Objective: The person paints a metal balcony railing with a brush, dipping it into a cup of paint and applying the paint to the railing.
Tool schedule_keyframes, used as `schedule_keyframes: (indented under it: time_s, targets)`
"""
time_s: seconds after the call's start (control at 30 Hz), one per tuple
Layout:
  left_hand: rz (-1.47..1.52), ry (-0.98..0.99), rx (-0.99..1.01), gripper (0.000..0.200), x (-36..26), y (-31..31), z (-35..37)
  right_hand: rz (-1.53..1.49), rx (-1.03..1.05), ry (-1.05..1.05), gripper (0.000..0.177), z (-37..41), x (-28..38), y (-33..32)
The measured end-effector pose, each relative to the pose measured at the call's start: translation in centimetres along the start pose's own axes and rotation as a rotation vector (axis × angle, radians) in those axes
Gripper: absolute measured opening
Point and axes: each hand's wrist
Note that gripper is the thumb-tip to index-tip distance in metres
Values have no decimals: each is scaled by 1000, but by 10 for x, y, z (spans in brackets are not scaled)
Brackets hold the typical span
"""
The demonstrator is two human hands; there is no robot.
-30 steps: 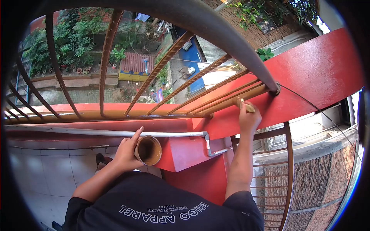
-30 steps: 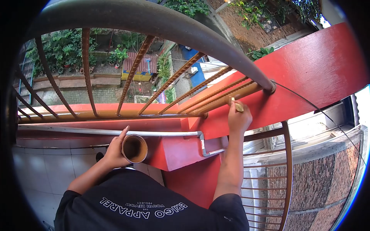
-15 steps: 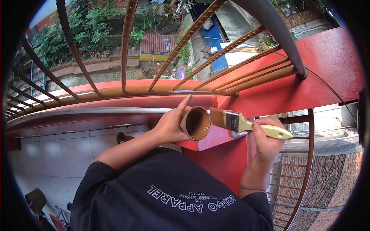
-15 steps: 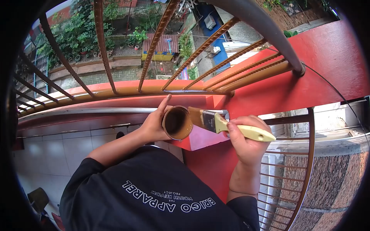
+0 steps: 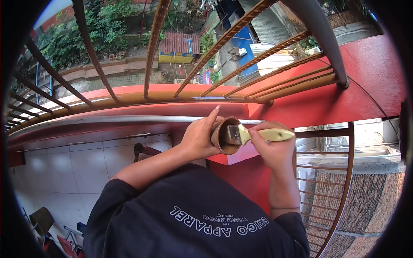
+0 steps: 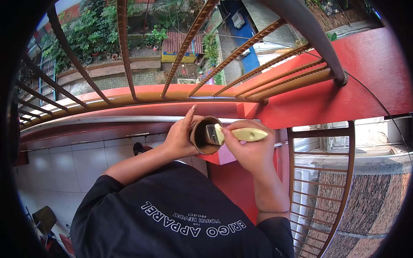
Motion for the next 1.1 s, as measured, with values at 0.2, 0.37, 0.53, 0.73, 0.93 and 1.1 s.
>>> schedule_keyframes:
  time_s: [0.2, 0.37, 0.53, 0.73, 0.93, 1.1]
  targets:
    - [23, -110, -24, 124, 2, -1, 5, -149, -98, 204, 7, -4, 3, -24]
    - [-43, -146, 1, 124, -5, -8, -1, -76, -104, 140, 7, -4, -6, -31]
    - [-52, -141, -19, 125, -8, -7, -4, -111, -159, 176, 6, -3, 2, -39]
    - [-6, -170, -46, 136, -9, -6, -9, -262, -441, 228, 9, 2, -30, -58]
    - [-11, -293, 21, 143, -10, -8, -4, -572, -901, 344, 16, -3, -113, -101]
    - [-78, -286, -13, 144, 1, -13, 17, -179, -823, 71, 14, -47, -186, -97]
Point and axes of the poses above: each hand's wrist, its own z-axis away from the middle knuckle, its own y-axis out of the palm, x = y × z, and after that the axes turned 12 degrees about -x, right-handed
